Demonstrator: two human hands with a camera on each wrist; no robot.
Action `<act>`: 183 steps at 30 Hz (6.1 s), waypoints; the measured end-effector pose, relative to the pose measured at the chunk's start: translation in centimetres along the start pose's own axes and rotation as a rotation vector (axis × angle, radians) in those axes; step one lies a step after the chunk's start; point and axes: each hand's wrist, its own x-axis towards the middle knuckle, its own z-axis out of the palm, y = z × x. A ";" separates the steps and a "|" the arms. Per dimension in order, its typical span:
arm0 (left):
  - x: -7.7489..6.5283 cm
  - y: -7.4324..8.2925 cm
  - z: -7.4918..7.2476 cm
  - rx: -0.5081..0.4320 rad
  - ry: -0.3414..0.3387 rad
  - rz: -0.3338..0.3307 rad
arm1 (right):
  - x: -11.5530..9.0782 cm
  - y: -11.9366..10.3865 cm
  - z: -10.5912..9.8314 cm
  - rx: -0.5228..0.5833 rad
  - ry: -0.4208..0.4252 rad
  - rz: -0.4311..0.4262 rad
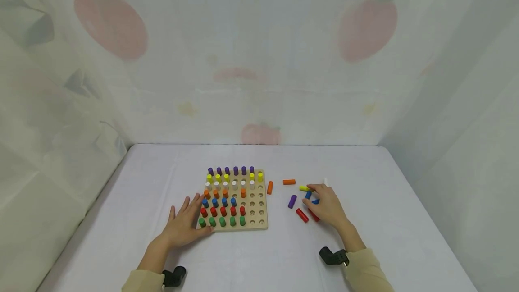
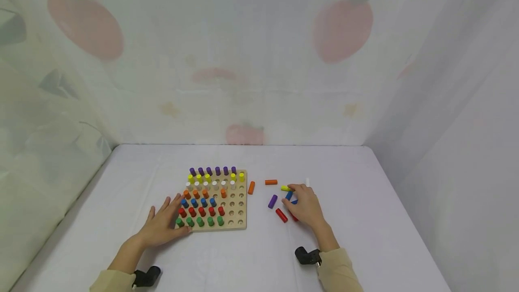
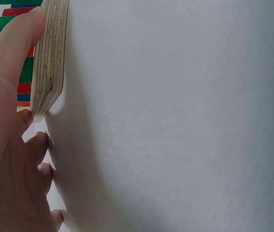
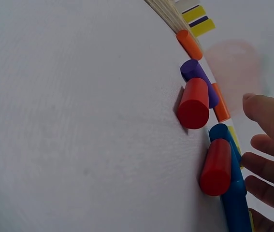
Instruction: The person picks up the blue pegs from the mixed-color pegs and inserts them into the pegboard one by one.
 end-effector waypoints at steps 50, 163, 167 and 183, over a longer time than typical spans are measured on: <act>-0.1 0.1 0.0 -0.008 -0.004 -0.007 | 0.2 -0.2 0.9 -0.214 -0.039 0.099; -0.1 0.4 -0.2 -0.007 -0.005 -0.016 | 2.0 -6.5 2.5 0.202 0.002 0.060; -0.1 0.4 -0.2 -0.003 -0.004 -0.017 | 2.3 -6.9 2.5 0.203 -0.005 0.056; -0.2 0.5 -0.5 -0.011 -0.003 -0.006 | 3.2 -8.0 3.2 0.149 0.002 -0.079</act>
